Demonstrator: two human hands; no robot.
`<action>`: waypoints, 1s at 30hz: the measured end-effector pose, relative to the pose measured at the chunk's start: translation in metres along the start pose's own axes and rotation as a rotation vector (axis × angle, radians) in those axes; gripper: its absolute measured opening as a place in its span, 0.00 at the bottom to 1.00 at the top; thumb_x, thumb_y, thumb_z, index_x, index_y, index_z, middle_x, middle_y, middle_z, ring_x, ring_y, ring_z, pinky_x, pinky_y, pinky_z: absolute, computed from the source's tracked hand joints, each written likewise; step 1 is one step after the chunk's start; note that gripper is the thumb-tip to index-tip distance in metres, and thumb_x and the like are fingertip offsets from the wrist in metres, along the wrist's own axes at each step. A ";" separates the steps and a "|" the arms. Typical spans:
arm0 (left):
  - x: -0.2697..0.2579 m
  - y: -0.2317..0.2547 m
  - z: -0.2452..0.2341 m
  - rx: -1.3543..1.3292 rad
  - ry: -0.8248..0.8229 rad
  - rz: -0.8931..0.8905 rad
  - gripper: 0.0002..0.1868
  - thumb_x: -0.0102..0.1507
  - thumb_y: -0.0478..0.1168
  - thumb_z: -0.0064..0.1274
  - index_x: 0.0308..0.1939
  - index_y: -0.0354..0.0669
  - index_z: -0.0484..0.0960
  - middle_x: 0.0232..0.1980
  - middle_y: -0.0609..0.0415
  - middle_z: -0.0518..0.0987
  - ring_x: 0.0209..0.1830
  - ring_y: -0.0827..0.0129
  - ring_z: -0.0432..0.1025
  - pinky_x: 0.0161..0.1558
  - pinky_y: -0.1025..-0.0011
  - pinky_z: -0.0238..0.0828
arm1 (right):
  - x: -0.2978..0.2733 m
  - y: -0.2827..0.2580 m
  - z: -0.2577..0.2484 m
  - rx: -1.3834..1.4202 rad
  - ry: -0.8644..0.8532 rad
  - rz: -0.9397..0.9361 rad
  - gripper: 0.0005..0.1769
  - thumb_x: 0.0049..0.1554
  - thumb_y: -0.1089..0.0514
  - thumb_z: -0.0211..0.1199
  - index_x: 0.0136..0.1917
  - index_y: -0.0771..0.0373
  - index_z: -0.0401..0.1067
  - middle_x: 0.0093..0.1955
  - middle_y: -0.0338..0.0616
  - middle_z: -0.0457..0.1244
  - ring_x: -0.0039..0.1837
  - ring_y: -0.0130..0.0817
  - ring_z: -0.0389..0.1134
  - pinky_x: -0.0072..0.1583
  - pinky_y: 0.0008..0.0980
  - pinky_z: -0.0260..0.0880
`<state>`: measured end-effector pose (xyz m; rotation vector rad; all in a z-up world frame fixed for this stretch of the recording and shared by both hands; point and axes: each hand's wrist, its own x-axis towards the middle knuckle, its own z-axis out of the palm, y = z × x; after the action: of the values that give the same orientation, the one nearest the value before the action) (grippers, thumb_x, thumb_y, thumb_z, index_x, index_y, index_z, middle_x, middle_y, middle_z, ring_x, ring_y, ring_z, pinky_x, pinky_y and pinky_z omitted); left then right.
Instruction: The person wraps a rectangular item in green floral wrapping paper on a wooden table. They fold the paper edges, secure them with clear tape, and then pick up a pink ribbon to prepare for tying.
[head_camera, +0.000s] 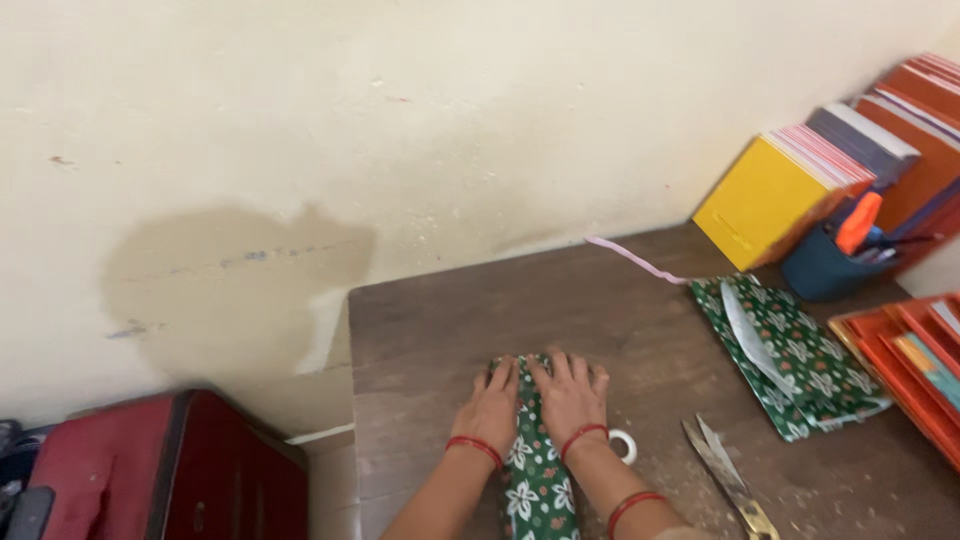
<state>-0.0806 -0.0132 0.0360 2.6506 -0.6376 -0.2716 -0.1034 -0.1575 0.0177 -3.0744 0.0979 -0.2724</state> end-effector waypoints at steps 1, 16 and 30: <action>0.001 0.003 -0.001 0.013 -0.033 -0.009 0.32 0.65 0.33 0.43 0.75 0.43 0.58 0.81 0.60 0.52 0.76 0.51 0.53 0.63 0.56 0.69 | -0.002 0.001 0.001 -0.001 -0.009 0.028 0.31 0.53 0.60 0.55 0.70 0.42 0.67 0.73 0.37 0.55 0.73 0.40 0.52 0.70 0.59 0.45; 0.019 0.057 0.015 0.124 -0.138 0.026 0.33 0.64 0.29 0.45 0.75 0.41 0.59 0.80 0.56 0.53 0.71 0.49 0.62 0.59 0.57 0.75 | -0.036 0.064 -0.004 0.186 0.161 0.211 0.28 0.52 0.60 0.61 0.66 0.39 0.72 0.69 0.36 0.61 0.69 0.42 0.58 0.67 0.58 0.53; 0.012 0.065 0.002 0.150 -0.144 -0.001 0.42 0.61 0.26 0.51 0.78 0.44 0.53 0.80 0.61 0.50 0.73 0.49 0.59 0.60 0.58 0.73 | -0.127 0.234 0.051 0.504 0.458 0.777 0.13 0.53 0.53 0.71 0.52 0.55 0.83 0.52 0.55 0.67 0.50 0.46 0.71 0.56 0.41 0.71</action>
<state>-0.0960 -0.0724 0.0600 2.7926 -0.7287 -0.4337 -0.2332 -0.3800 -0.0687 -2.2100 1.0196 -0.7798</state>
